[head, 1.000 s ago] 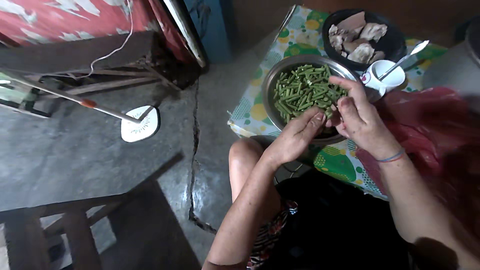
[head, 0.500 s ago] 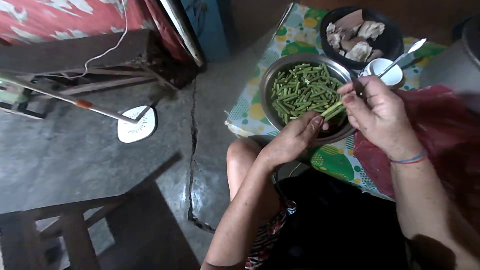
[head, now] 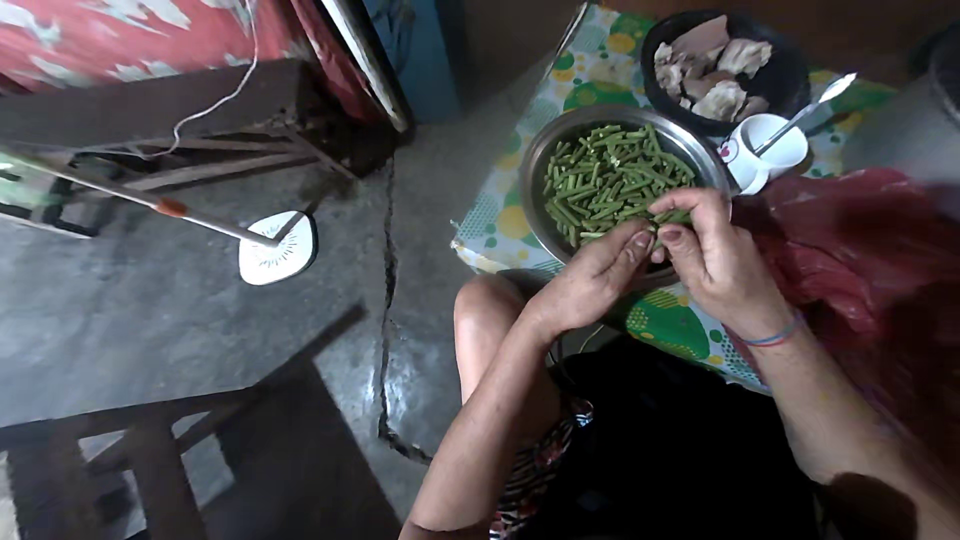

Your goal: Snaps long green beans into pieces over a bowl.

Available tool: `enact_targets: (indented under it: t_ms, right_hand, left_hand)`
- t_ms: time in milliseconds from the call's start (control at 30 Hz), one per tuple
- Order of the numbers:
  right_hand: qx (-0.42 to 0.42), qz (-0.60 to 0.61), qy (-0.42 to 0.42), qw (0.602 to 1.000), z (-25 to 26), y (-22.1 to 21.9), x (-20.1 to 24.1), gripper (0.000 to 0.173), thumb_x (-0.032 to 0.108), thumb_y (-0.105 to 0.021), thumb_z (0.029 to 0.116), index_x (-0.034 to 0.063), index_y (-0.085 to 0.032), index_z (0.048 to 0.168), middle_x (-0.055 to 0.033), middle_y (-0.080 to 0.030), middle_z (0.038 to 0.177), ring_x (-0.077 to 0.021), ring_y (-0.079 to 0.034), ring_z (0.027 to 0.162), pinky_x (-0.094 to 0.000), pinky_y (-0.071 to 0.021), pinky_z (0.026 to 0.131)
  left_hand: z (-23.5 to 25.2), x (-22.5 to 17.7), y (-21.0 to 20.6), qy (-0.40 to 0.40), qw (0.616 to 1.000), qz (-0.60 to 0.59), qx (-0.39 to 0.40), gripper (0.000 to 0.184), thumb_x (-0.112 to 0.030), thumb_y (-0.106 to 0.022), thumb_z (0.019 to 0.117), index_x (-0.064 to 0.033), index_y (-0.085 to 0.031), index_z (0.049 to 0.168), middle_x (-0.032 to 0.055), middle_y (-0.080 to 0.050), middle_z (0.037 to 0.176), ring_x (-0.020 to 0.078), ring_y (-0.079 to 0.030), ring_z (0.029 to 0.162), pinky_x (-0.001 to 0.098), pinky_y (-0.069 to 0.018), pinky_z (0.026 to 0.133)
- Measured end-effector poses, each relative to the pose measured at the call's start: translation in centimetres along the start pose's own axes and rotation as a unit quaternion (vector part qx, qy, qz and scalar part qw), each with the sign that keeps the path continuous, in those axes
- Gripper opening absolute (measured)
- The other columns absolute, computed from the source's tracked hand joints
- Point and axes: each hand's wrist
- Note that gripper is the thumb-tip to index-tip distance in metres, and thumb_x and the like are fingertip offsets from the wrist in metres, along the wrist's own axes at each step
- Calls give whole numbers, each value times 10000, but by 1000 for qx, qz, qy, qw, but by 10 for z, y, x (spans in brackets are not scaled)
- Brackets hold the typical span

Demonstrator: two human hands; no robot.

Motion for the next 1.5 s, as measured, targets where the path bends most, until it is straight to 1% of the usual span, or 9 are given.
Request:
enact_targets:
  t_ms: [100,200,367,533,700,967,1200,1400,1500]
  right_hand:
    - [35,73,-72,994,4,0,-3,351,381,-389,1105,85,-534,1223,50,-601,792,18,-522,573,-170,-460,517]
    - [34,64,-134,988,13,3,-12,376,382,-365,1111,57,-533,1198,-24,-548,757,-93,-523,534,-287,-471,476]
    - [56,95,-149,983,14,12,-13,523,463,-407,1075,175,-408,1511,-30,-601,841,-97,-525,541,-274,-467,459]
    - [32,144,-51,988,8,5,6,239,196,-655,977,61,-645,1175,59,-675,952,73,-557,680,-114,-492,611]
    - [-15,244,-108,964,14,19,-2,82,176,-626,1013,152,-633,1092,111,-578,750,46,-413,473,-116,-375,419]
    - [13,98,-26,995,3,26,-5,580,511,-320,1095,123,-356,1523,53,-558,766,-10,-466,536,-187,-413,447]
    - [-3,-36,34,999,-5,7,-1,376,326,-431,1104,77,-548,1360,-32,-655,818,-92,-577,613,-269,-495,550]
    - [17,65,-123,990,3,1,-3,334,362,-380,1109,77,-526,1204,16,-552,758,-18,-496,524,-205,-458,482]
    - [34,123,-168,977,11,9,-9,423,405,-360,1102,140,-466,1413,-3,-580,784,-42,-478,480,-220,-428,417]
  left_hand:
    - [0,1,1,-6,1000,29,2,276,-154,-338,1098,9,-560,1081,-36,-444,705,12,-431,585,169,-395,550]
    - [0,1,0,-10,1000,20,16,292,-165,-336,1097,-7,-578,1058,-43,-447,705,5,-419,585,162,-379,548]
    - [0,-1,0,37,998,-31,-27,454,-313,-249,1091,-24,-523,1308,-20,-491,785,33,-429,596,190,-382,526]
    - [1,-2,-2,47,998,-15,-24,682,-510,-133,1076,-38,-390,1497,59,-580,1280,31,-586,885,199,-511,714]
    - [2,0,1,45,999,13,4,295,-194,-409,1087,-1,-567,1245,6,-532,762,55,-506,620,212,-452,569]
    - [1,-1,6,63,998,-21,8,272,-178,-338,1109,-35,-568,1077,-37,-424,666,25,-399,527,173,-358,488]
    - [1,-2,3,28,998,-45,18,251,-150,-340,1094,-42,-550,1010,-51,-430,668,7,-410,540,154,-355,494]
    - [5,-1,-3,-22,994,100,23,262,-139,-380,1089,16,-592,1082,31,-558,840,53,-512,705,216,-455,652]
    - [6,-1,-2,-15,997,76,7,280,-150,-382,1096,12,-608,1125,7,-540,794,34,-474,640,196,-423,589]
Point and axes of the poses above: each hand's wrist, its own z-axis towards the middle knuckle, its own y-axis out of the back of the hand, x = y × z
